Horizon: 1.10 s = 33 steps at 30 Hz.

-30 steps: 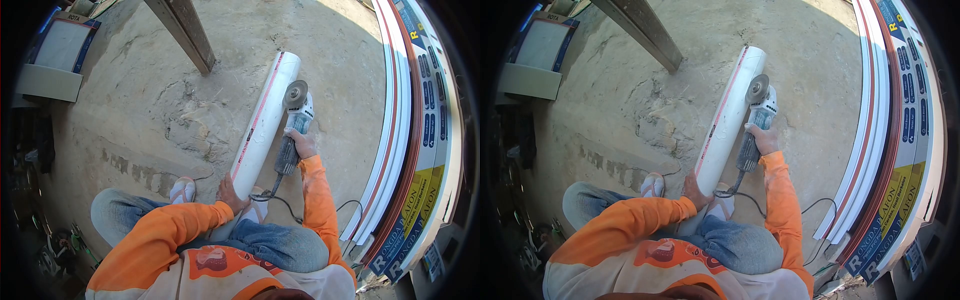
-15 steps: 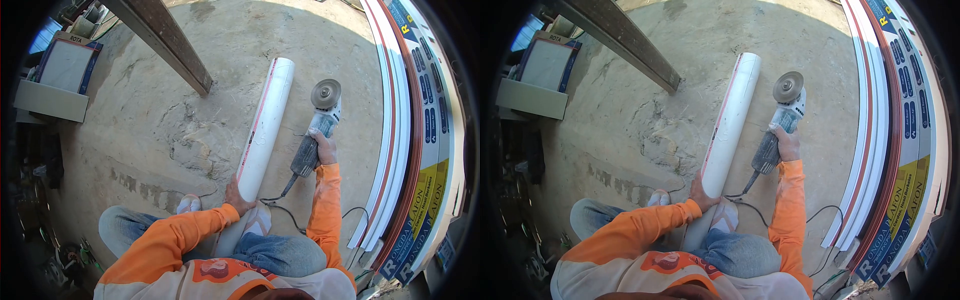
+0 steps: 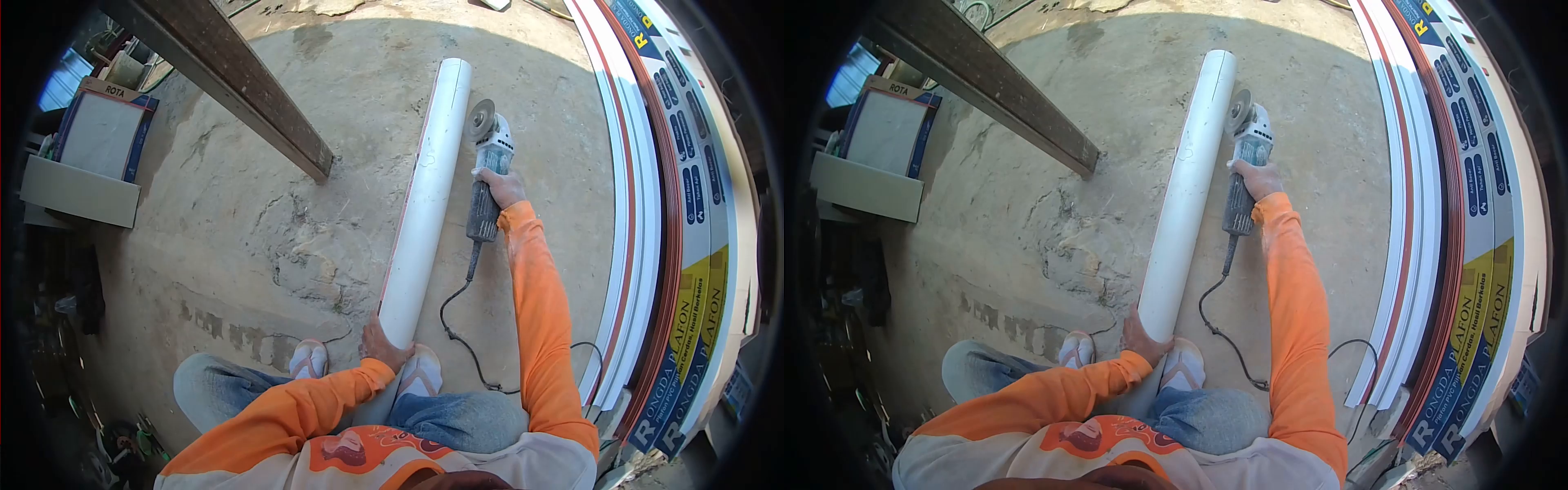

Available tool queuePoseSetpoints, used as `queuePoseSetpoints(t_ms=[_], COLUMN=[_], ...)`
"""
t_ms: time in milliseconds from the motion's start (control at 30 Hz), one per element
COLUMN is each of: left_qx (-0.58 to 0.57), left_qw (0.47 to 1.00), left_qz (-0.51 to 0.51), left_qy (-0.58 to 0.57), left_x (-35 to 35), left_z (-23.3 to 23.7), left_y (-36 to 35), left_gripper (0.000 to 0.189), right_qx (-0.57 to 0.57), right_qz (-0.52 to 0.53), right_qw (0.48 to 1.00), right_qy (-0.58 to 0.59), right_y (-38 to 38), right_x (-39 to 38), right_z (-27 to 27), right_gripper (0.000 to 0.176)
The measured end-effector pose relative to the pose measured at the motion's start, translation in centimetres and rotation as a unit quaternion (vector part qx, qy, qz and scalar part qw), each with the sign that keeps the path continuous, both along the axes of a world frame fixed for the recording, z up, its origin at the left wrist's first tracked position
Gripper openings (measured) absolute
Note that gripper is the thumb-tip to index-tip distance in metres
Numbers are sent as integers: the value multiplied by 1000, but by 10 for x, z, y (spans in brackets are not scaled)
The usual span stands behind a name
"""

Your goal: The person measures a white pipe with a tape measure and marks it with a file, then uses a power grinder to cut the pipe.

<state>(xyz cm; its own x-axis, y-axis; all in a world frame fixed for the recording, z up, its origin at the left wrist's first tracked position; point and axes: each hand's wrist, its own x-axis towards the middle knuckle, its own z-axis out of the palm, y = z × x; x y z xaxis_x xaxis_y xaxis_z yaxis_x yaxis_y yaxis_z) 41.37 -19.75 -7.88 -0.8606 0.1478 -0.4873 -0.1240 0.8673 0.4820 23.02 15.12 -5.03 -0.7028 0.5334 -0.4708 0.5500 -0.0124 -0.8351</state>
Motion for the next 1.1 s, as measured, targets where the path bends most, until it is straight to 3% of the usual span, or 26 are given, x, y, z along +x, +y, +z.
queuePoseSetpoints(t_ms=[133,367,600,1100], left_qx=[-74,-76,-69,-67], left_qw=[997,996,997,997], left_qz=[7,-1,-9,-10], left_qy=[19,35,42,42], left_x=[7,7,6,6], left_z=[3,3,2,2], left_y=[8,9,8,8], left_gripper=[111,108,108,109], right_qx=[20,6,-15,10], right_qz=[-3,-8,-26,-7], right_qw=[999,999,999,999], right_qy=[-31,-41,-20,-41], right_y=[15,24,19,18], right_x=[-46,-72,-77,-74], right_z=[-16,-19,-24,-28], right_gripper=[53,54,51,67])
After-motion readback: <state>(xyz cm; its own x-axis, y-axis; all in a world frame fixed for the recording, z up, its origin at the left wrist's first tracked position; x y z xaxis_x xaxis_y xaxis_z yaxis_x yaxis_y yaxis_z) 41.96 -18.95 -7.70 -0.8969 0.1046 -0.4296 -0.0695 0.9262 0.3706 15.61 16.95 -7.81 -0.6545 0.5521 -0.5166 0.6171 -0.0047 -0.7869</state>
